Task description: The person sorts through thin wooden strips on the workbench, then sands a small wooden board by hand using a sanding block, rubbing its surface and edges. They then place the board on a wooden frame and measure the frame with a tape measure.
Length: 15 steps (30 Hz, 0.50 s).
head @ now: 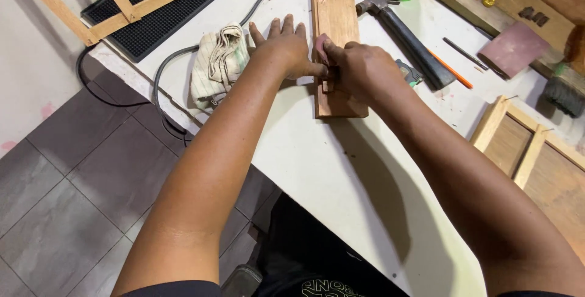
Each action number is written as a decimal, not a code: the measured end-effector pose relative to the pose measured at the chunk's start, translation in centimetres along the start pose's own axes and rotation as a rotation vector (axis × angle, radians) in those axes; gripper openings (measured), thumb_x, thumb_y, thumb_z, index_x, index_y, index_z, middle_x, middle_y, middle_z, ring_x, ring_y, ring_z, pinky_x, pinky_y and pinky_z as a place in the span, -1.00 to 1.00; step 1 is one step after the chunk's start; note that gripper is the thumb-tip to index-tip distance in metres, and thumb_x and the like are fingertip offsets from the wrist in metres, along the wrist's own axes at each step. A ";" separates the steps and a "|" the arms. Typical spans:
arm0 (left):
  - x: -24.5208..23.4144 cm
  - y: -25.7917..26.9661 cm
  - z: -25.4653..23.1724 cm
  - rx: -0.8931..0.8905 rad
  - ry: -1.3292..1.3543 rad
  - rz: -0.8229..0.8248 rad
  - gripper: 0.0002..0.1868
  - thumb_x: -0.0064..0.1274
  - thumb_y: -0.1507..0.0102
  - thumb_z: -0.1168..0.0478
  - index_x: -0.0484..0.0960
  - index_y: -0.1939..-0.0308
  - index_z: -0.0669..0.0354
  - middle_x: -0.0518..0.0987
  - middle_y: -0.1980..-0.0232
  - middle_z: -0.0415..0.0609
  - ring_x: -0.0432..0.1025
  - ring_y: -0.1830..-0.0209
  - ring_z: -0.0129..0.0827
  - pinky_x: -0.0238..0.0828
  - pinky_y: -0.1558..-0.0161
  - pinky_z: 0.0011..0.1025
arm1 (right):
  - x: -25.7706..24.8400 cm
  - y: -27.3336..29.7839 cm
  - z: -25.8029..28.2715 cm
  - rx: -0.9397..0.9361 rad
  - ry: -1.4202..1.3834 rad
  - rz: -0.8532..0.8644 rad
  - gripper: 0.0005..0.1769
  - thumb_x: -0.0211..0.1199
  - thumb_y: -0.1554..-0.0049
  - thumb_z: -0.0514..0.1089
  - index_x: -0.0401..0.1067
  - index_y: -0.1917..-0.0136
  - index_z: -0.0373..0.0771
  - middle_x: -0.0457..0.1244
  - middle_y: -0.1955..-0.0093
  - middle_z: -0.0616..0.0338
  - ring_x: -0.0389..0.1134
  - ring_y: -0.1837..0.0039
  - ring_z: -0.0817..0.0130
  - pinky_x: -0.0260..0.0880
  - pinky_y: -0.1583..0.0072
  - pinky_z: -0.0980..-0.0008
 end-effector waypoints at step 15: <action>-0.5 0.6 0.1 0.045 -0.011 0.029 0.41 0.09 -0.03 -0.62 -0.19 -0.64 0.11 -0.34 -0.71 0.12 -0.46 -0.71 0.04 -0.60 -0.48 0.46 | 3.4 -7.7 -3.9 0.002 0.151 -0.101 -0.68 0.16 -0.29 -0.10 0.52 -0.29 -0.07 0.37 0.13 -0.11 0.45 0.10 -0.11 0.46 0.08 -0.02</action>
Point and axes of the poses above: each hand's wrist, its own y-axis away from the middle knuckle, its own x-axis out of the palm, z = x × y, the point moved 7 cm from there along -y, towards the middle knuckle
